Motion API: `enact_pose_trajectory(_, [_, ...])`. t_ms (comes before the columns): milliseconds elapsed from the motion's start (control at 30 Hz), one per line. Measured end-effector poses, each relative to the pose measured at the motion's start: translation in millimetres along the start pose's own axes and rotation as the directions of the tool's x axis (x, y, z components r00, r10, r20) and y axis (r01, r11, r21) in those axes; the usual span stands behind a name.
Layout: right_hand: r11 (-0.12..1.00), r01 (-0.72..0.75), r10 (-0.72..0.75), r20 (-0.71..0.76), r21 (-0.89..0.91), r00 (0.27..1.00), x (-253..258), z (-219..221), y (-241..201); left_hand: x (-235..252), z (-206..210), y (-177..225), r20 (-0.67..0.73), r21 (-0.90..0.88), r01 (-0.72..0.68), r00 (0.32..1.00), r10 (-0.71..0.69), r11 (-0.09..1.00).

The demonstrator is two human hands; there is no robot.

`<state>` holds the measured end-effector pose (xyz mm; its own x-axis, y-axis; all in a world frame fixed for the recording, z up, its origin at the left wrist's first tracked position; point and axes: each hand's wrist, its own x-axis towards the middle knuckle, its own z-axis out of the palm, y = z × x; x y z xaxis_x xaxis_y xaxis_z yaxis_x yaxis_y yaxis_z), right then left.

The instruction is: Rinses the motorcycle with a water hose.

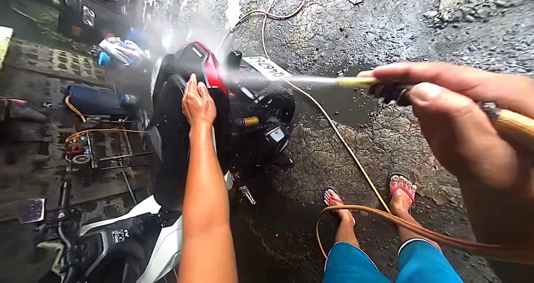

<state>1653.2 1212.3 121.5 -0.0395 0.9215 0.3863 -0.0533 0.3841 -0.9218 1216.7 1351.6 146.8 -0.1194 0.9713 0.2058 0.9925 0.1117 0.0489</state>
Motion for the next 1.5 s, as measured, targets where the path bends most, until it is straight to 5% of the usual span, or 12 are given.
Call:
enact_pose_trajectory(133, [0.999, 0.021, -0.019, 0.027, -0.049, 0.999, 26, -13, -2, 42, 0, -11, 0.170, -0.087, 0.079, 0.983, -0.063, 0.993])
enact_pose_trajectory(233, [1.000, 0.026, -0.027, 0.034, 0.011, 0.999, 39, -29, 6, 41, 6, -8, 0.138, -0.040, 0.151, 0.980, -0.144, 0.988])
enact_pose_trajectory(333, [0.985, -0.097, 0.113, 0.112, -0.141, 0.987, 23, -31, 14, 35, 6, -4, 0.074, -0.027, 0.157, 0.985, -0.155, 0.987])
enact_pose_trajectory(500, [0.943, -0.270, 0.275, -0.006, -0.194, 0.962, -24, -27, 47, 31, 7, -6, 0.041, -0.036, 0.173, 0.984, -0.172, 0.984])
enact_pose_trajectory(600, [0.972, -0.126, 0.147, 0.094, -0.199, 0.985, -52, 5, 45, 32, 9, -5, 0.037, -0.028, 0.177, 0.984, -0.176, 0.984])
enact_pose_trajectory(700, [0.929, -0.103, 0.100, -0.024, -0.354, 0.995, -51, 14, 55, 32, 10, -4, 0.022, -0.011, 0.172, 0.985, -0.172, 0.985])
enact_pose_trajectory(800, [0.901, -0.268, 0.261, -0.068, -0.342, 0.963, -35, 8, 68, 32, 10, -6, 0.033, 0.015, 0.168, 0.985, -0.168, 0.986])
enact_pose_trajectory(900, [0.945, -0.194, 0.221, 0.074, -0.264, 0.973, -7, 11, 70, 33, 9, -8, 0.084, 0.031, 0.133, 0.987, -0.135, 0.991])
enact_pose_trajectory(1033, [0.903, -0.241, 0.251, -0.019, -0.355, 0.968, 55, -8, 105, 28, 4, -9, 0.136, 0.003, 0.078, 0.988, -0.078, 0.997])
enact_pose_trajectory(1200, [0.957, -0.249, 0.267, 0.115, -0.151, 0.957, 113, 17, 150, 30, 5, -13, 0.134, 0.008, 0.056, 0.989, -0.056, 0.998])
enact_pose_trajectory(1333, [0.863, -0.505, 0.504, -0.048, -0.016, 0.862, 129, 28, 215, 29, 3, -13, 0.164, 0.013, 0.082, 0.983, -0.083, 0.997])
enact_pose_trajectory(1500, [0.683, -0.714, 0.702, 0.134, 0.152, 0.700, 96, 67, 273, 28, 4, -14, 0.153, 0.034, 0.083, 0.984, -0.087, 0.996])
